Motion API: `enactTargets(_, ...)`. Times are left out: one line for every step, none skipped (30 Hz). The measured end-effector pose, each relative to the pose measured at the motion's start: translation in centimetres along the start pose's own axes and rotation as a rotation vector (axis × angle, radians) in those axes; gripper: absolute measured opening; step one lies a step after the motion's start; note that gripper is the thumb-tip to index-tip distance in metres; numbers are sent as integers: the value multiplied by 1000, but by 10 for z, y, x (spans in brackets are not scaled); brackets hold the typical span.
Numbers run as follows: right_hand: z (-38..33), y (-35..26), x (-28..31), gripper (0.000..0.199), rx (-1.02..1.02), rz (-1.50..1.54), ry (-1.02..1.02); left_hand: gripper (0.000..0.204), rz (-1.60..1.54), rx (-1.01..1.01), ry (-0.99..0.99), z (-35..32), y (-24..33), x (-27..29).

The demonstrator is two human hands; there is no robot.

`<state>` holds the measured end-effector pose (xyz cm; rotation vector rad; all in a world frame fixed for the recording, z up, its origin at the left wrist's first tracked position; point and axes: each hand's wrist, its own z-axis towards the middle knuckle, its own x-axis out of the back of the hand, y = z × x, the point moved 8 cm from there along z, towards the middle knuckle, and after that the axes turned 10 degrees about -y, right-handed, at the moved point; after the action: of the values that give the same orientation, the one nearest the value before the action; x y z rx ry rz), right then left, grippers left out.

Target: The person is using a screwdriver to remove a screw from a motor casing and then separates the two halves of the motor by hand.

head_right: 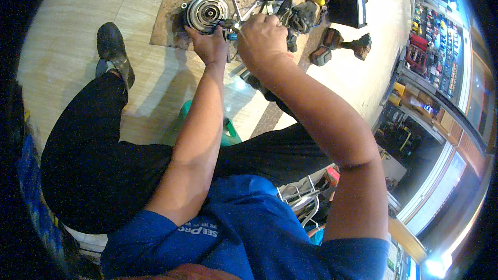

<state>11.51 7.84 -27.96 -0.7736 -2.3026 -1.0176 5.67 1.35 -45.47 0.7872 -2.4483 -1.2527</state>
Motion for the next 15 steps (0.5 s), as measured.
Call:
enactTargets(0, 0, -1, 29, 4, 2, 5, 101, -21, -9, -1, 0, -1, 0)
enactTargets(0, 1, -1, 29, 0, 10, 14, 101, 6, -20, 18, 0, 0, 0)
enactTargets(0, 1, -1, 30, -3, 17, 23, 101, 32, -32, 38, 2, -1, 1)
enactTargets(0, 1, -1, 30, -5, 25, 33, 102, 58, -44, 58, 3, -1, 1)
enactTargets(0, 2, -1, 30, -5, 27, 29, 102, 49, -49, 56, 4, -3, 1)
enactTargets(1, 2, -2, 30, -6, 28, 24, 102, 40, -55, 53, 4, -3, 0)
enactTargets(1, 3, -2, 31, -6, 30, 20, 103, 31, -61, 49, 4, -3, 0)
enactTargets(1, 3, -2, 31, -4, 31, 17, 103, 15, -56, 48, 4, -4, 0)
enactTargets(2, 4, -2, 31, -2, 32, 14, 103, -2, -51, 45, 4, -3, -1)
enactTargets(2, 4, -2, 31, -1, 33, 11, 103, -20, -47, 42, 3, -3, -1)
enactTargets(2, 5, -2, 31, -2, 28, 10, 103, -9, -27, 35, 3, -3, -2)
enactTargets(3, 4, -2, 31, -3, 23, 8, 103, 1, -6, 27, 2, -2, -1)
enactTargets(3, 5, -3, 31, -5, 17, 6, 103, 12, 14, 20, 2, -2, -1)
enactTargets(3, 5, -2, 31, -8, 9, 2, 103, 6, -7, 27, 2, -3, -2)
enactTargets(4, 4, -2, 31, -6, 4, 0, 103, 2, -29, 38, 4, -4, -1)
